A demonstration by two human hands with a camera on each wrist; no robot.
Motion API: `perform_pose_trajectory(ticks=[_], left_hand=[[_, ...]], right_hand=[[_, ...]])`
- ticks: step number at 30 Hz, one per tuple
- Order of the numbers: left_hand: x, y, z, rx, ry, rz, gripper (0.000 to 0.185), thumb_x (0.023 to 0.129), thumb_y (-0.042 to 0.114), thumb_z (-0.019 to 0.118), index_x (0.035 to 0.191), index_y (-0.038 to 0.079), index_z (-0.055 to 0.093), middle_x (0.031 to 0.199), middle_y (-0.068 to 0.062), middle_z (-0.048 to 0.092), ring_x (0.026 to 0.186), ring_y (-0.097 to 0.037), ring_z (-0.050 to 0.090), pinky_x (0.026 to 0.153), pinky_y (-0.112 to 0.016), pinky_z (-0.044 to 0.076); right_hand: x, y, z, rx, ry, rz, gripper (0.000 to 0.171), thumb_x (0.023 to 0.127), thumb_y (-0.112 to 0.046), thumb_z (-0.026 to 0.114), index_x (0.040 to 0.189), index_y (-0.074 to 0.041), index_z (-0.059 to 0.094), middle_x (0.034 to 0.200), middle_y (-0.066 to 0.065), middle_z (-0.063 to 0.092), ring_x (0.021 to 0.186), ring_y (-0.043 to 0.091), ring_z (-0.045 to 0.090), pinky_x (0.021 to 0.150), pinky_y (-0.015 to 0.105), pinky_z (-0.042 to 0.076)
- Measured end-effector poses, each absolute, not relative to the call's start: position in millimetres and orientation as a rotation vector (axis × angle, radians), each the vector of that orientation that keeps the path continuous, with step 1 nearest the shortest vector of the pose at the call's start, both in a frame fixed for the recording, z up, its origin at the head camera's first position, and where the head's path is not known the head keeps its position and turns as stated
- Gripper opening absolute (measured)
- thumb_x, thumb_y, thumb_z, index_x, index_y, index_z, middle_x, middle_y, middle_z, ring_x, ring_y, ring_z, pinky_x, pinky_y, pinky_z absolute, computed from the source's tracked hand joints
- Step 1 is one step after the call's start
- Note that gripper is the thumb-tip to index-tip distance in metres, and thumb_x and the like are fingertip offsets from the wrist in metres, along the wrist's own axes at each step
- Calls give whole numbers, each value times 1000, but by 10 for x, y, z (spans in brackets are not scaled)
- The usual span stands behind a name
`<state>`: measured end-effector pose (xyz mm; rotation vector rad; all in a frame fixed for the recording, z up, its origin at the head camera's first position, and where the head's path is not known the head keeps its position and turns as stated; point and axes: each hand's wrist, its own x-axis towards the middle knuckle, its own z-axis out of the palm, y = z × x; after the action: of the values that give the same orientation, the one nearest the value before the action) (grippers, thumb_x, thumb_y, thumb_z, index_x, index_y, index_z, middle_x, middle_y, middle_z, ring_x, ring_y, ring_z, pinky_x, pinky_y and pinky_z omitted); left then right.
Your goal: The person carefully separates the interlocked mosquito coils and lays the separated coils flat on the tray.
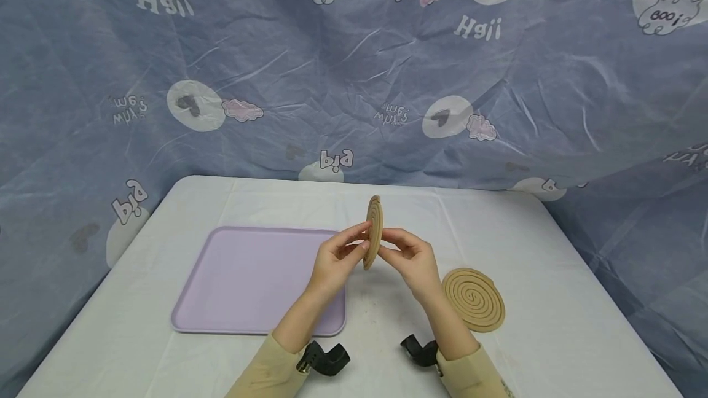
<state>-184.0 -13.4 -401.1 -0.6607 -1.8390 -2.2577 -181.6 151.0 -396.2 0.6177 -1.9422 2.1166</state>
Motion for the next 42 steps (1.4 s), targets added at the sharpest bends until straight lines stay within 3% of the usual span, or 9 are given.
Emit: perform_pose_trajectory(ticks=[14, 21, 29, 35, 42], left_hand=[[-1805, -122, -4002, -572, -1805, -2404, 28, 89, 5, 64, 114, -6, 63, 120, -15, 61, 108, -19, 59, 92, -30, 47], [-1801, -94, -4008, -566, -1792, -2358, 27, 91, 2, 60, 114, -9, 62, 114, -20, 63, 103, -15, 61, 91, -28, 48], [-1780, -69, -4019, -445, -1908, -2238, 23, 87, 3, 66, 109, -4, 67, 106, -16, 66, 91, -17, 64, 82, -24, 51], [-1792, -66, -4037, -473, -1889, -2202, 18, 85, 3, 68, 101, -6, 68, 108, -17, 66, 94, -22, 64, 84, -28, 51], [-1762, -66, -3969, -457, -1929, -2149, 20, 85, 2, 68, 104, -5, 68, 106, -16, 66, 91, -23, 64, 83, -30, 49]], right_hand=[[-1837, 1552, -3927, 704, -1998, 2038, 25, 83, 3, 68, 108, 3, 66, 108, 12, 63, 104, 20, 60, 82, 32, 53], [-1844, 1553, -3935, 709, -2028, 2029, 27, 85, 0, 66, 112, 5, 64, 110, 10, 63, 106, 20, 59, 85, 33, 52], [-1842, 1543, -3954, 655, -2014, 2044, 26, 85, 3, 66, 110, 9, 63, 106, 5, 66, 100, 17, 62, 83, 33, 53], [-1856, 1556, -3981, 647, -2032, 2042, 26, 86, 1, 65, 108, 13, 61, 102, 0, 67, 98, 16, 62, 81, 34, 54], [-1858, 1564, -3980, 663, -2018, 2076, 25, 86, 2, 64, 108, 15, 60, 101, 1, 67, 97, 17, 63, 82, 37, 53]])
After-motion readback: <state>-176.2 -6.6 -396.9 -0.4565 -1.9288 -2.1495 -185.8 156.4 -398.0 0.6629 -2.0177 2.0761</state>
